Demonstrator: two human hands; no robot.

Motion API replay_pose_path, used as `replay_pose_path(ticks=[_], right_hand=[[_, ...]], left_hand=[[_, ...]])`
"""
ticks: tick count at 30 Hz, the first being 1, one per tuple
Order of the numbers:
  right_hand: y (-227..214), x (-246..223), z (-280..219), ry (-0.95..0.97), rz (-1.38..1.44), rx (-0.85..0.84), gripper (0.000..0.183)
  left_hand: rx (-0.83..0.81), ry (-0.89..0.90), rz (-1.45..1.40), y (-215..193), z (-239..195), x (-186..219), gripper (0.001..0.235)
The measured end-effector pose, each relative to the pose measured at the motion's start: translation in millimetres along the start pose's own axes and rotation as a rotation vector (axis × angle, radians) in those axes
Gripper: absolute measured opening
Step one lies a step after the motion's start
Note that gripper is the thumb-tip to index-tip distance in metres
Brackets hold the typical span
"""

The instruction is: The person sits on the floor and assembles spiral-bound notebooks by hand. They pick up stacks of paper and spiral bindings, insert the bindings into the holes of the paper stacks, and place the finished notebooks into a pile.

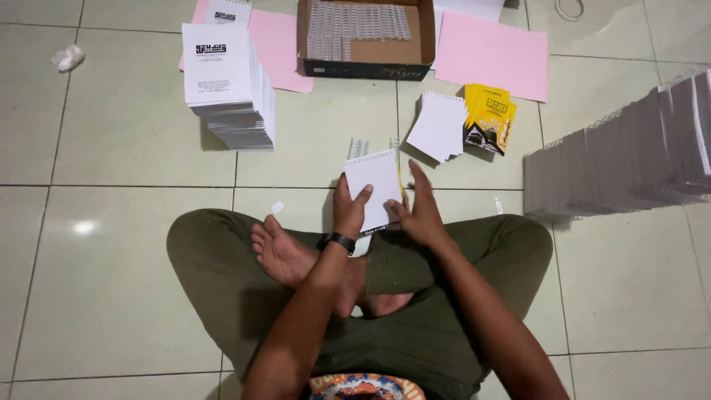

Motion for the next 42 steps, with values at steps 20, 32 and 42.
replay_pose_path(ticks=[20, 32, 42], right_hand=[[58, 92, -5, 0.410, 0.067, 0.011, 0.010], [70, 108, -8, 0.420, 0.004, -0.024, 0.017], [74, 113, -7, 0.362, -0.002, -0.025, 0.015]], left_hand=[[-0.206, 0.227, 0.417, 8, -2, -1, 0.042], [-0.201, 0.221, 0.474, 15, -15, 27, 0.034], [-0.208, 0.263, 0.595, 16, -9, 20, 0.048]])
Point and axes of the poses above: each hand's wrist, its own z-axis towards the middle knuckle, its own y-axis out of the palm, x = y × z, the point moved 8 cm from there along z, towards the middle knuckle, and after that the axes turned 6 degrees about -z, right-handed, at the moved point
